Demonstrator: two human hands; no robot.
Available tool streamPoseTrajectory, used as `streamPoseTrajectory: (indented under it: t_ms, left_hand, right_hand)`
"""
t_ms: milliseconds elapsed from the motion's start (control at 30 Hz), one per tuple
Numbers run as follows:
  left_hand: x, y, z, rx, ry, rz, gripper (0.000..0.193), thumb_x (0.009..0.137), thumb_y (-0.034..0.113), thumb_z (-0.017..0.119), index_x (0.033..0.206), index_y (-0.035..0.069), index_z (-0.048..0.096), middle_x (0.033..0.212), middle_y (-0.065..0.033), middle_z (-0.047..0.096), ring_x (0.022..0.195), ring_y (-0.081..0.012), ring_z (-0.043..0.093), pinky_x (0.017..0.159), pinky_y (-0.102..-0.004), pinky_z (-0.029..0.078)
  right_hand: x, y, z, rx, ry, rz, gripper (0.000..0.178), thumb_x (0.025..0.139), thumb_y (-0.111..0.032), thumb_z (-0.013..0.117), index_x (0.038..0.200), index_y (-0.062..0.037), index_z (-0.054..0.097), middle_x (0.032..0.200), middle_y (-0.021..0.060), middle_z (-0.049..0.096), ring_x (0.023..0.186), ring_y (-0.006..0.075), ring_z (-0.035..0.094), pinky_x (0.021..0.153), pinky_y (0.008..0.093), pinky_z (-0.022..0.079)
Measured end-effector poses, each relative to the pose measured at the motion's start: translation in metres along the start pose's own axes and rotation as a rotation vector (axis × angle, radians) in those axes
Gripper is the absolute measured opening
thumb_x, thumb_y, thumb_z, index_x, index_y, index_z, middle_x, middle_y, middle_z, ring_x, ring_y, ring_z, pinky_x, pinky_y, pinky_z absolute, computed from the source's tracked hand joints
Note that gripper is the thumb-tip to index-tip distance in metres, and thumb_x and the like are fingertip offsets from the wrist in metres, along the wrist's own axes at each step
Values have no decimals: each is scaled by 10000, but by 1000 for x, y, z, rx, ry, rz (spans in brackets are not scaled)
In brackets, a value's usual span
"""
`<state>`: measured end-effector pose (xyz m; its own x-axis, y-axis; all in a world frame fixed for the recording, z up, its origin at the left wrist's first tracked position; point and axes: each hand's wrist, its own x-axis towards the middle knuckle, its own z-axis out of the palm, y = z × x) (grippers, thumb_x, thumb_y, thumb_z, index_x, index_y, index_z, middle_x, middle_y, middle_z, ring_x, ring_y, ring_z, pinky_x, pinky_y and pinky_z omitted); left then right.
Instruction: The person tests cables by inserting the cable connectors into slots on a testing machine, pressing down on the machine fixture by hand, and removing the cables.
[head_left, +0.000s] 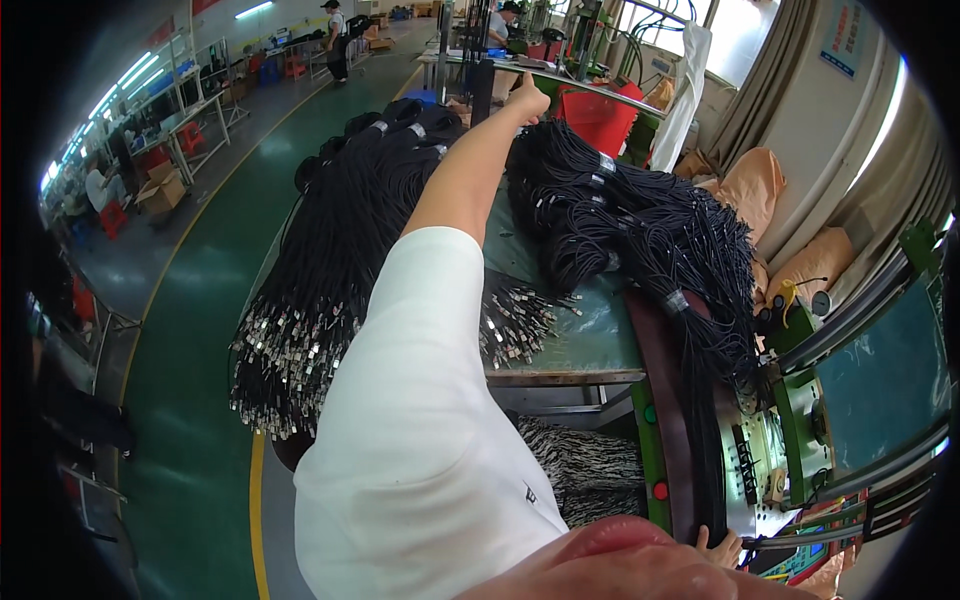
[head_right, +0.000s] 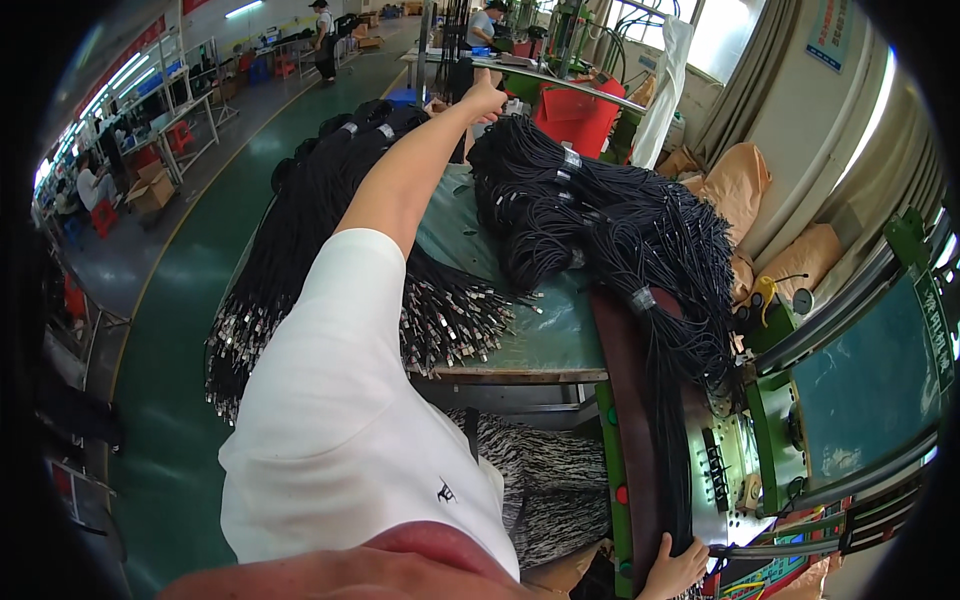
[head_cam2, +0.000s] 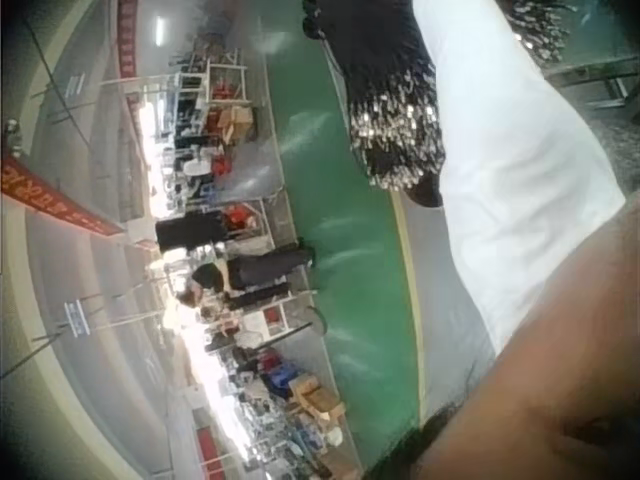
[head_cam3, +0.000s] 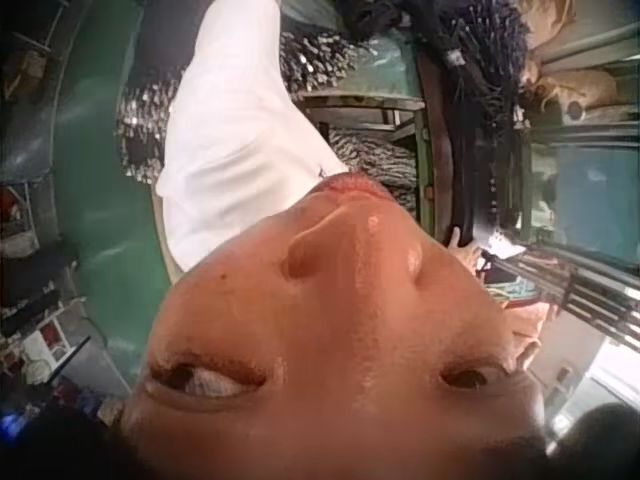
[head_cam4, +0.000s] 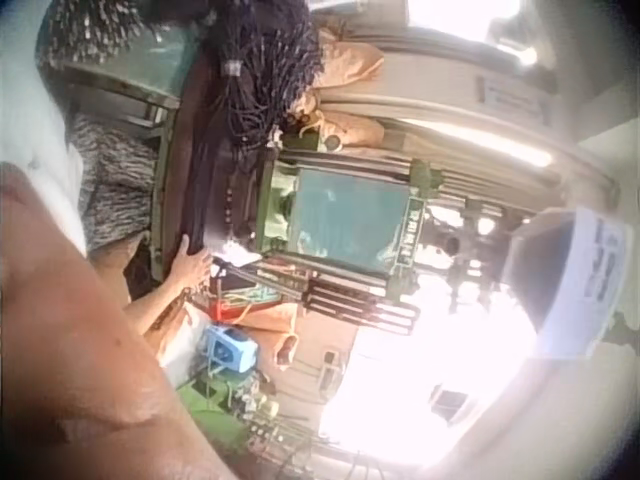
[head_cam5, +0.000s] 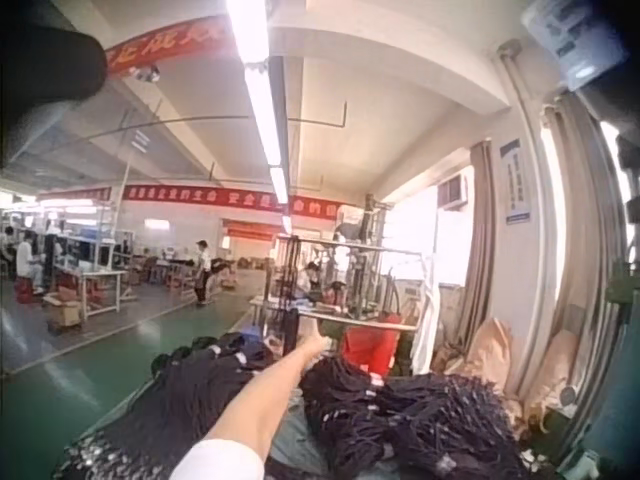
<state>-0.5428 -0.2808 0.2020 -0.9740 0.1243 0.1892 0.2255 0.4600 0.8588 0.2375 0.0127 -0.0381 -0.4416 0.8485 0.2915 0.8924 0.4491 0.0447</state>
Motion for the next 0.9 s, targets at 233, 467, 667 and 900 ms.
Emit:
streamPoseTrajectory:
  t_ms: [233, 467, 667, 900]
  left_hand:
    - [-35, 22, 47, 362, 147, 214, 747, 848, 261, 513, 1464, 5, 176, 1107, -273, 641, 1065, -414, 611, 935, -480, 463]
    - [-199, 51, 233, 269, -332, 1323, 485, 884, 315, 565, 1310, 88, 516, 1155, -145, 630, 1104, -344, 564, 917, -459, 465]
    - [-286, 5, 370, 277, -367, 1120, 386, 896, 337, 548, 1200, 108, 613, 1094, -79, 638, 1017, -262, 567, 924, -398, 386]
    - [-289, 2, 361, 159, -277, 1190, 357, 855, 262, 540, 1171, 112, 612, 1091, -73, 630, 999, -263, 555, 926, -400, 374]
  right_hand:
    - [0, -3, 4, -3, 44, -25, 649, 768, -583, 658, 1145, -67, 542, 1086, 133, 559, 1042, 362, 534, 900, 517, 423]
    - [-5, -7, -4, 14, 96, -74, 625, 767, -625, 642, 1075, -86, 573, 1004, 103, 581, 977, 331, 560, 909, 515, 422]
    - [0, -12, -10, 16, 114, -101, 613, 767, -661, 629, 1015, -102, 600, 934, 77, 599, 920, 305, 582, 917, 513, 422]
    - [12, -31, -54, -120, -9, -80, 616, 788, -714, 570, 955, -123, 618, 863, 52, 615, 839, 265, 603, 899, 496, 432]
